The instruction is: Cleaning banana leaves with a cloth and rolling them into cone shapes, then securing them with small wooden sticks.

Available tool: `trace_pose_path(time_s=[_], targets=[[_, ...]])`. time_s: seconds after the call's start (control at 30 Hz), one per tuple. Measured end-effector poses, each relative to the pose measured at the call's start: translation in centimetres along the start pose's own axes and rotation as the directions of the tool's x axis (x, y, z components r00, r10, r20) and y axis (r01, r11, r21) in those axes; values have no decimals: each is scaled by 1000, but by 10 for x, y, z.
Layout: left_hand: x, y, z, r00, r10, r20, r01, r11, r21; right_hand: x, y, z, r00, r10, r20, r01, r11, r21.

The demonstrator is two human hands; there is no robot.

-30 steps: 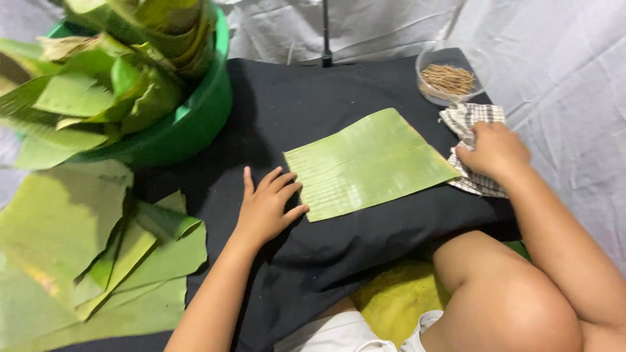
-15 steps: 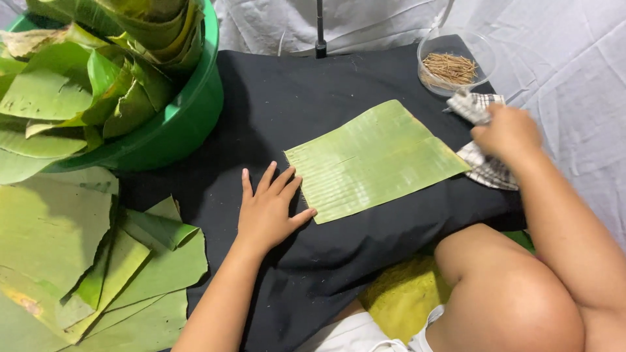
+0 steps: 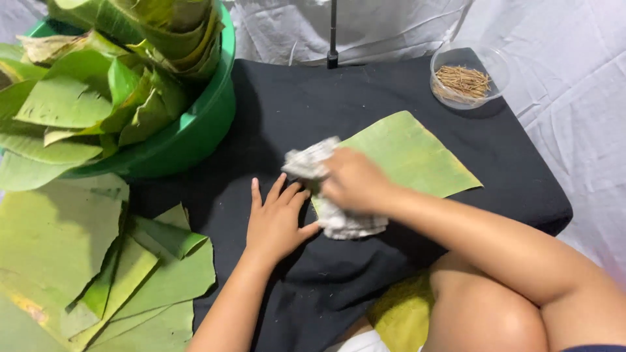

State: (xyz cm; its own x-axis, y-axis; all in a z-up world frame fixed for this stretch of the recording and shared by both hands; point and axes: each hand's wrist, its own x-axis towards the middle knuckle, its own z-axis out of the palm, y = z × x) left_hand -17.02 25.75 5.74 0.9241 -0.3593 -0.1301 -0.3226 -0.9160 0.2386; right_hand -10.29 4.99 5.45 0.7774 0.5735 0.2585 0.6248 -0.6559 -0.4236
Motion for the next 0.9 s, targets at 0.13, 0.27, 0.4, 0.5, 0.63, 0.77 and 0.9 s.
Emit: trace_pose_path(time_s=[0.13, 0.27, 0.4, 0.5, 0.63, 0.77, 0.9], targets=[[5, -3, 7, 999, -16, 47, 12, 996, 85, -15, -3, 43, 986, -168, -12, 168, 986, 10], [-3, 8, -8, 998, -37, 55, 33, 997, 65, -24, 40, 39, 986, -107, 127, 117, 991, -68], [-4, 12, -14, 997, -53, 59, 50, 998, 45, -48, 101, 2, 999, 48, -15, -50, 979, -196], [-4, 11, -11, 998, -46, 36, 43, 997, 63, -77, 148, -24, 986, 147, -77, -162, 951, -262], [-3, 3, 8, 996, 16, -87, -7, 995, 104, -118, 187, -41, 971, 131, -199, -176, 957, -228], [-3, 3, 12, 941, 271, -205, -238, 956, 169, -157, 203, -78, 927, 128, -352, -293, 832, -471], [-2, 7, 16, 874, 461, -155, -457, 887, 58, -174, 201, -90, 880, 405, -249, -475, 726, -498]])
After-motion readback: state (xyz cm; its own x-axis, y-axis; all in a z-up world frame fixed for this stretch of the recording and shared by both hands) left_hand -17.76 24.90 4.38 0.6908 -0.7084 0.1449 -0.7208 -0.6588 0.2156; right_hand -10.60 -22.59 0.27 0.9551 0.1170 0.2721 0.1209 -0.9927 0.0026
